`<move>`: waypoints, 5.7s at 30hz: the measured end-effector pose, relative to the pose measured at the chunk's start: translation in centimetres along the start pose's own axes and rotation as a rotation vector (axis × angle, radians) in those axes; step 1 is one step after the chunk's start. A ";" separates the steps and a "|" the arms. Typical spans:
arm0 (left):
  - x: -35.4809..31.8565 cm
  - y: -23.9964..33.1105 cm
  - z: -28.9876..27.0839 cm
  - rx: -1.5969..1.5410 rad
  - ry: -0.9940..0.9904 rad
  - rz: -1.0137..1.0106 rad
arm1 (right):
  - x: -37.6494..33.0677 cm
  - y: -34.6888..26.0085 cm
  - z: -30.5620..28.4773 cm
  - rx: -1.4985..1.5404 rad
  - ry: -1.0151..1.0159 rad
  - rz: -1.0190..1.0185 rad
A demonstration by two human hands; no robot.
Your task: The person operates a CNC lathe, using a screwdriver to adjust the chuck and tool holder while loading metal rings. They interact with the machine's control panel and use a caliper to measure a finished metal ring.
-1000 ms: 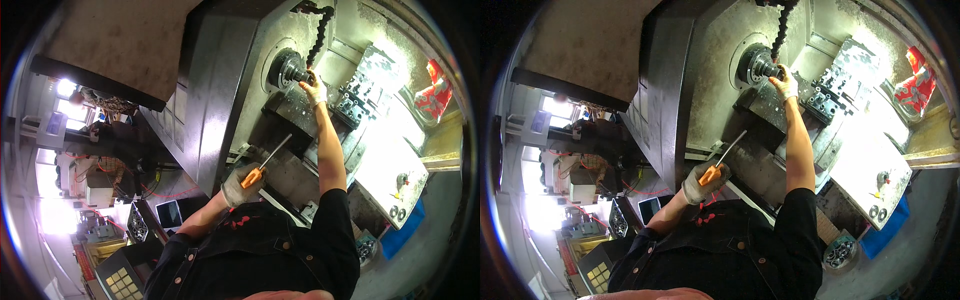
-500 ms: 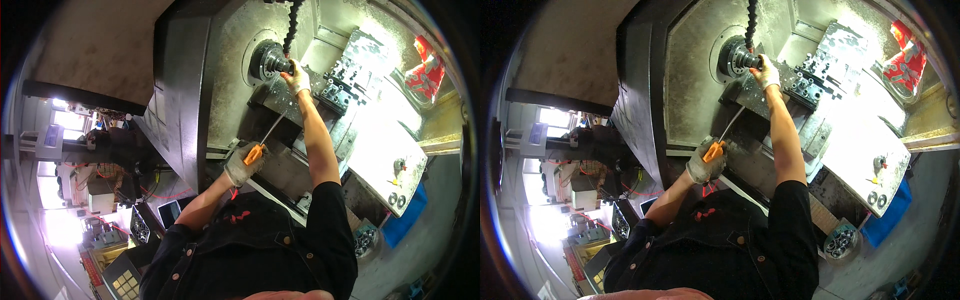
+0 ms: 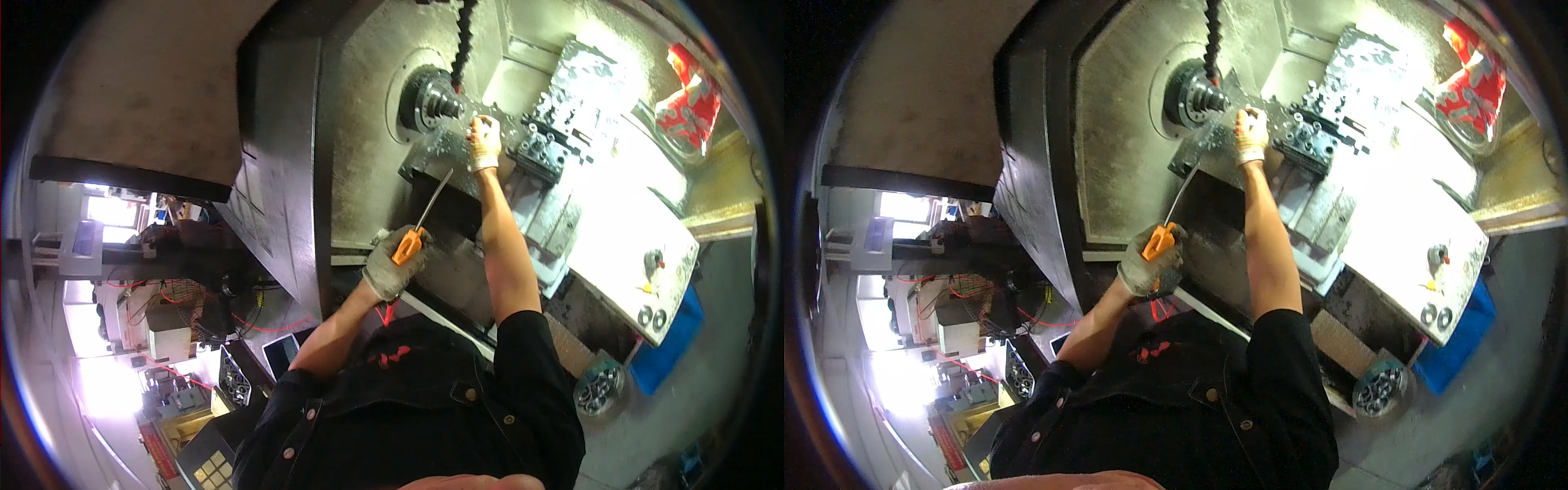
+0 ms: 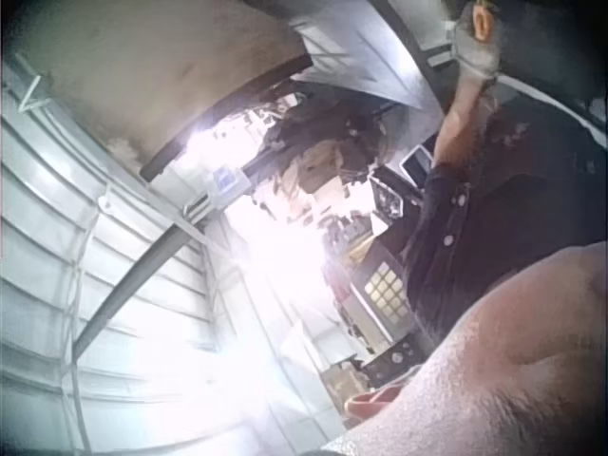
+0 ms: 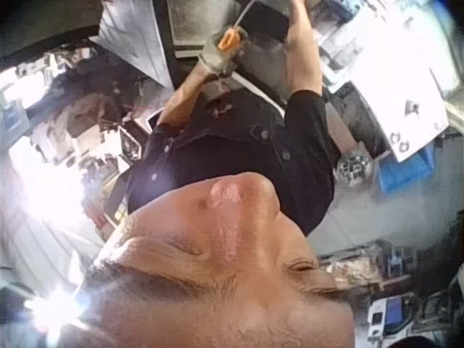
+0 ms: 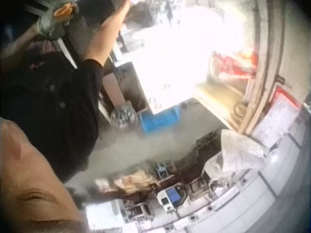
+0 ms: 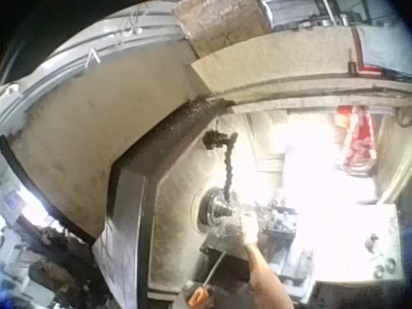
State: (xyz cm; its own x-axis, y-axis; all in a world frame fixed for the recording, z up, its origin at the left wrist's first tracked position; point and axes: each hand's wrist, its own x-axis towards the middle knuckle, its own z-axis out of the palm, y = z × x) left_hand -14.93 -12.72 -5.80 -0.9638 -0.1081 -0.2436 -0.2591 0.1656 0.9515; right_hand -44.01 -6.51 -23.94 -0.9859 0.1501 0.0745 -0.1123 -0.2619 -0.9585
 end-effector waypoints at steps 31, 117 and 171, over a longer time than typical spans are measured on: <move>9.4 -1.8 0.1 0.800 0.303 -0.309 | -9.2 -4.8 -2.3 0.731 -0.416 0.534; -6.6 8.7 -23.9 0.930 0.666 0.755 | 2.2 -2.0 1.9 0.226 -0.269 0.257; -5.5 8.3 -23.0 0.957 0.771 0.738 | 3.5 -2.5 0.9 0.098 -0.412 0.136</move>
State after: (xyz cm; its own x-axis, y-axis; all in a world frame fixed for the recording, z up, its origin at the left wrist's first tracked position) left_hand -10.35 -33.28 7.77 -0.7005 -0.1520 0.6973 0.0369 0.9681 0.2480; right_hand -47.27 -6.14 -21.02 -0.9574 -0.2796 0.0717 0.0305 -0.3450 -0.9381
